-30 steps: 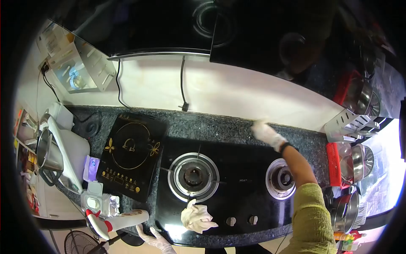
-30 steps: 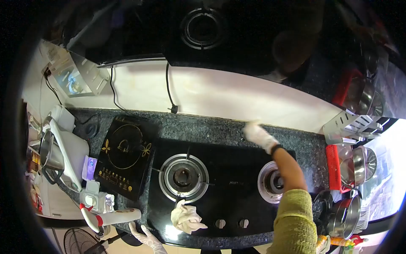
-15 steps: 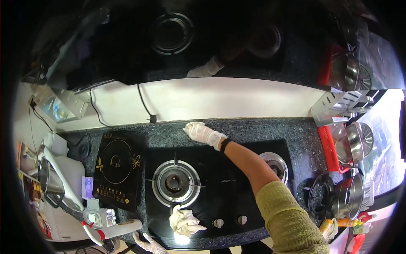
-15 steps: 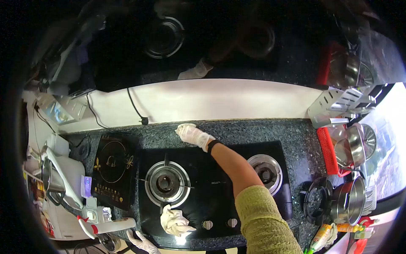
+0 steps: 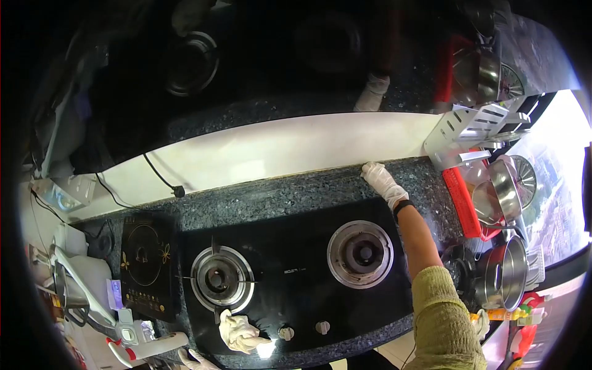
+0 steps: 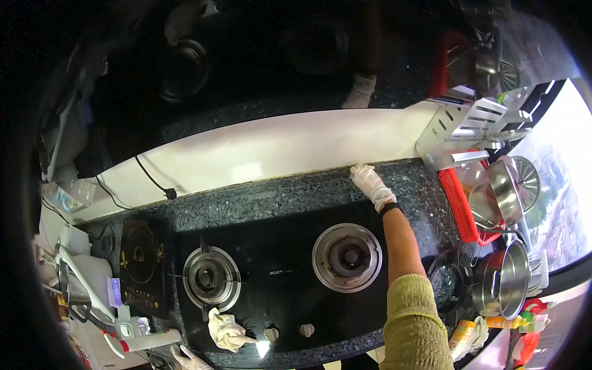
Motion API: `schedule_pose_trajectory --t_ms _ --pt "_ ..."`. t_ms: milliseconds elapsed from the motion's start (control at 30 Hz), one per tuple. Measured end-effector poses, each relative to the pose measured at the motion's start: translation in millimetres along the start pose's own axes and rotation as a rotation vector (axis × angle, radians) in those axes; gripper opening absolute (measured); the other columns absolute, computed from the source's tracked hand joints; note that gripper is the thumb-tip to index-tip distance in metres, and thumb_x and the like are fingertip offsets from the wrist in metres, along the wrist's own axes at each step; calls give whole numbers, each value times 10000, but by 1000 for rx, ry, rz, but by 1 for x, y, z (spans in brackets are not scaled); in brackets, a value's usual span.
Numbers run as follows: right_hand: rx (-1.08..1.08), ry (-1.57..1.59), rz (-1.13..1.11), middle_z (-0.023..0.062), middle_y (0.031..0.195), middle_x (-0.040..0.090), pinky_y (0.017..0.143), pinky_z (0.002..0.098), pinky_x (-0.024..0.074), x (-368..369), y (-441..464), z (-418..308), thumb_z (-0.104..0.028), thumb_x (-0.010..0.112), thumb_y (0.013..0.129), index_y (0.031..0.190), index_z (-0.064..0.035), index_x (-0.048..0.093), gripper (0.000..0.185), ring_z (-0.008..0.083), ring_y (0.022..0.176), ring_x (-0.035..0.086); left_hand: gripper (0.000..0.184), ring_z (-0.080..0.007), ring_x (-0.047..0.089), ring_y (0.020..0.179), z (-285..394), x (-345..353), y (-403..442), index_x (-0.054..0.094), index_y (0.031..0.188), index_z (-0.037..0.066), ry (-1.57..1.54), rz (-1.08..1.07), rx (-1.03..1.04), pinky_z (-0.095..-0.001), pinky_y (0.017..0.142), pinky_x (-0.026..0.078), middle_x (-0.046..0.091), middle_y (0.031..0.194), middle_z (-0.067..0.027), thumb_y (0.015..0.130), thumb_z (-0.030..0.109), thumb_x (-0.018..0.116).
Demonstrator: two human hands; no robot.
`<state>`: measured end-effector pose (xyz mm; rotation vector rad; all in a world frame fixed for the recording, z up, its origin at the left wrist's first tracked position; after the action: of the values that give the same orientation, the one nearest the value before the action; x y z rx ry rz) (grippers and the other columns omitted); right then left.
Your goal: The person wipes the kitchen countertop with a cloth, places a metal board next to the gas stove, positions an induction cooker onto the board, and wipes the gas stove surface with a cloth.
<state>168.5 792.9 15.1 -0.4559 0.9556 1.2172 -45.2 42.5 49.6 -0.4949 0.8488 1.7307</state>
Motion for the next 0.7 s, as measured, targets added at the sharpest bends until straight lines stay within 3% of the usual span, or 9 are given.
schedule_pose_trajectory --t_ms 67,167,200,267,333,467,600,667,700 --pt "65 -143 36 90 850 582 753 399 488 -13 6 -14 -244 558 906 865 -75 619 184 267 877 588 469 -358 542 1150 -2 0 0 465 1296 -63 34 5 47 -407 995 457 541 1268 -264 961 244 582" --pt "-62 152 309 100 989 578 887 398 474 -58 34 -52 -95 530 874 1005 -49 588 151 262 944 577 440 -354 554 1115 -28 9 0 488 1269 -55 63 24 87 -406 979 463 556 1236 -258 959 241 588" --pt "-120 514 476 106 1028 573 893 407 473 -53 42 -64 -83 513 848 1038 -48 570 201 254 969 574 436 -351 555 1107 -29 9 -1 493 1261 -54 51 37 88 -407 976 463 558 1226 -256 958 243 590" --pt "-108 62 194 104 1097 597 942 364 459 -61 65 -87 -112 525 848 1043 -70 595 212 247 1071 575 445 -346 555 1099 -33 10 -1 496 1257 -54 63 24 80 -407 972 464 558 1220 -253 953 254 600" --pt "-182 484 447 57 965 605 872 360 497 -63 59 -67 -112 536 817 1057 -90 610 252 202 934 615 458 -342 554 1098 -29 10 1 497 1256 -55 62 22 79 -408 970 463 557 1219 -251 948 266 607" --pt "-47 690 418 68 1094 656 919 368 502 -15 8 -2 -82 561 816 1066 -130 638 266 239 1046 622 489 -343 545 1116 -37 13 -1 489 1265 -61 59 9 59 -411 980 458 548 1232 -252 945 288 609" --pt "383 25 -100 74 919 684 703 409 529 48 -47 83 -122 564 813 870 -131 678 127 251 824 666 492 -344 545 1124 -32 14 -2 482 1273 -66 55 17 67 -410 986 456 548 1236 -252 948 283 603" --pt "912 361 -156 144 672 654 606 359 531 98 -60 135 -182 601 803 682 -83 675 173 222 628 665 491 -344 546 1121 -33 12 -3 484 1271 -69 43 12 15 -408 984 456 552 1229 -253 948 281 603" --pt "1132 505 27 153 710 669 598 344 530 86 -85 140 -214 621 797 698 -67 678 186 220 630 670 489 -343 547 1114 -30 11 -4 487 1268 -70 43 2 25 -407 981 457 554 1225 -253 948 280 604"
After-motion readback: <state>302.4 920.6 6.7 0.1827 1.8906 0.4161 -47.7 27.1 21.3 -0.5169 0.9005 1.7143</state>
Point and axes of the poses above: each hand's wrist, its own y-axis towards the middle knuckle, its own x-axis out of the palm, z = x × y, the point moved 6 cm from there along y, towards the middle knuckle
